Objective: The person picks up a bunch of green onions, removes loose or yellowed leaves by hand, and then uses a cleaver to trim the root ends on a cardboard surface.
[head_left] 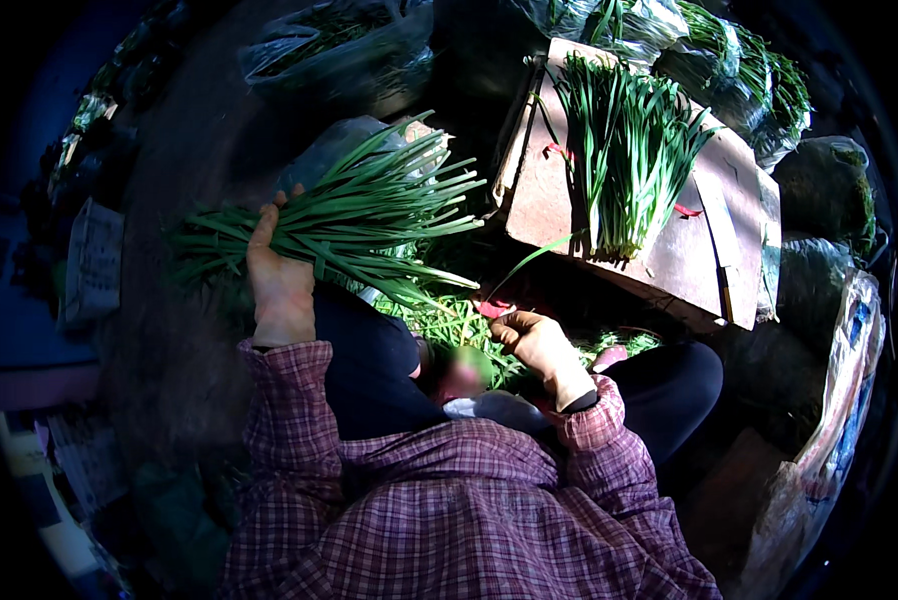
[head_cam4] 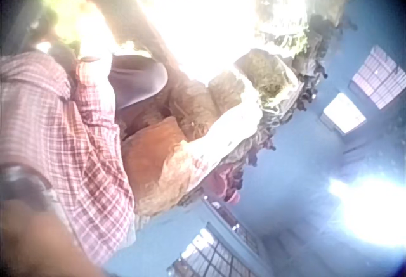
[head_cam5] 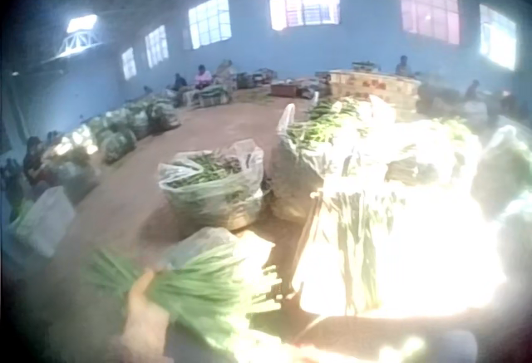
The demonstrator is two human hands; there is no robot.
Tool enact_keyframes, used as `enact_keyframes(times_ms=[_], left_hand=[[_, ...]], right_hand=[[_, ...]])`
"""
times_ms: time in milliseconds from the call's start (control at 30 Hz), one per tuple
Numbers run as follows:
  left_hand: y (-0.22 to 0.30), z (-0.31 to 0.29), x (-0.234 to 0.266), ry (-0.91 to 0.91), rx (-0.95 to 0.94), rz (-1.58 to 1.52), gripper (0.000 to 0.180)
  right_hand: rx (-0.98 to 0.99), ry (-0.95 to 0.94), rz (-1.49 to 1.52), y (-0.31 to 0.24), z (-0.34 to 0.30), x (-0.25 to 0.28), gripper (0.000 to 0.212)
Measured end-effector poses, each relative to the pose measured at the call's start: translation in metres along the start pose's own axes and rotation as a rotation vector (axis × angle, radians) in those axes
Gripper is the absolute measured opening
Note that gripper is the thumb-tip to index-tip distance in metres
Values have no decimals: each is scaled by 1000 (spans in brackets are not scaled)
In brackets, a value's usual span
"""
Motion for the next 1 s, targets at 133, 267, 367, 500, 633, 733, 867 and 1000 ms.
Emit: enact_keyframes(times_ms=[133,267,367,500,633,733,867,1000], left_hand=[[-14,1,-2,9,51,-42,15],[-19,-2,-5,-12,33,-21,15],[-27,-6,-6,-27,78,-10,15],[-49,-14,7,211,20,-71,14],[-40,1,24,118,26,-116,19],[-31,4,25,173,-29,-91,19],[-42,-7,12,140,25,-86,11],[-48,-17,6,109,79,-101,13]], right_hand=[[-48,-281,1125,-29,0,-68,37],[84,-279,1065,-36,9,-57,30],[116,-209,1312,-35,10,-50,24],[116,-20,1410,-14,16,-32,25],[-23,244,1506,61,25,5,25],[-242,9,1323,55,19,-21,55],[-60,-357,1258,-46,7,-70,59],[-9,-303,1200,-53,17,-59,26]])
Point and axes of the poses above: each hand's wrist, its own z-axis towards the middle knuckle, its own x-axis out of the back of the hand, y = z × x, the point moved 9 cm from there along z, towards the middle knuckle, and after that the axes turned 5 degrees about z, right-handed, at the moved point
